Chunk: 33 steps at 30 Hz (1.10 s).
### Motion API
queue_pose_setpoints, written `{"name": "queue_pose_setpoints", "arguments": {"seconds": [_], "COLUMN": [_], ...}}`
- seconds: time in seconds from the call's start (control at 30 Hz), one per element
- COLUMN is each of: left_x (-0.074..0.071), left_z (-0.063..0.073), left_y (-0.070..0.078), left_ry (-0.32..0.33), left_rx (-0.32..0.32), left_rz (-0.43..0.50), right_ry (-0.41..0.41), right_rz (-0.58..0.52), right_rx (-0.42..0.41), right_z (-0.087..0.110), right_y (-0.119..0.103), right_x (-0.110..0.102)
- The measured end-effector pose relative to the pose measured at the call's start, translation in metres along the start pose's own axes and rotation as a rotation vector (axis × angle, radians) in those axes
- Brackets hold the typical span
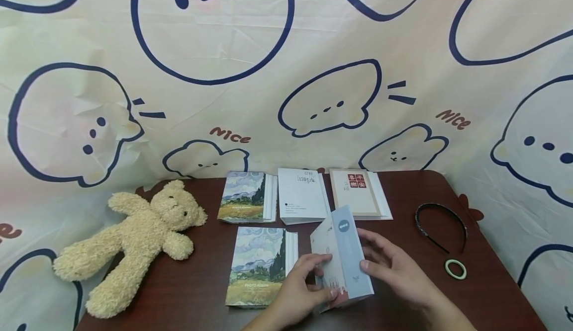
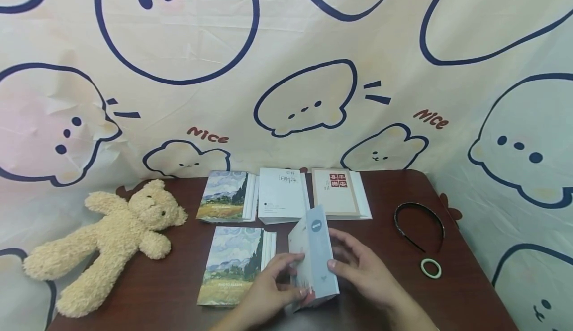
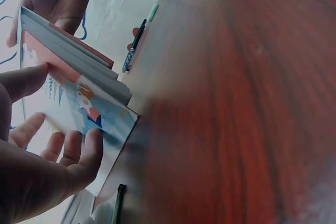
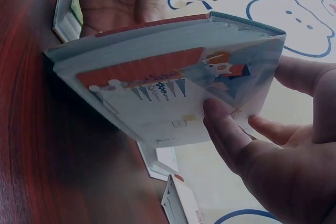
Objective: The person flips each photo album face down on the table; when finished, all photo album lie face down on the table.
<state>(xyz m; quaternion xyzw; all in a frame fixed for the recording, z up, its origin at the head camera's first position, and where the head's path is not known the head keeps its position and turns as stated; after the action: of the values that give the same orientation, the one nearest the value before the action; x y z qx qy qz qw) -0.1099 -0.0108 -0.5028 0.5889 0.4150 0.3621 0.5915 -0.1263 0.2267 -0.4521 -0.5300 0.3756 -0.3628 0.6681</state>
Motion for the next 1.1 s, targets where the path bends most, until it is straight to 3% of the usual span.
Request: {"name": "queue_pose_setpoints", "arguments": {"seconds": [0.43,0.87,1.1], "left_x": [-0.003,-0.008,-0.008], "left_z": [0.003,0.006,0.007], "left_y": [-0.007,-0.016,-0.016], "left_ry": [-0.026,-0.067,-0.073], "left_rx": [-0.078,-0.166,-0.167], "left_rz": [-0.101,-0.047,-0.066], "right_ry": [0.075,0.152,0.181], "right_rz": [0.001,0.004,0.015], "right_rx": [0.011,0.078,0.123], "right_z": [0.005,0.011,0.016], "right_y": [0.002,0.016,0.025], "right_x": [-0.008,-0.017,-0.026]}}
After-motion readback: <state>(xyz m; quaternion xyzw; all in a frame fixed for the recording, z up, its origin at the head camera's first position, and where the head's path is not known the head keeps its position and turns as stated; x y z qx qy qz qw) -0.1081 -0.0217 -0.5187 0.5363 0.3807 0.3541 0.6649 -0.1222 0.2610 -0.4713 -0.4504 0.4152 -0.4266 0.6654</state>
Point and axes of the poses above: each hand's wrist, its own z-axis away from the middle knuckle, its own x-axis out of the palm, y = z × x, the point moved 3 cm from there along -z, towards the middle knuckle, and after that the axes turned 5 degrees about x, right-handed, at the moved point
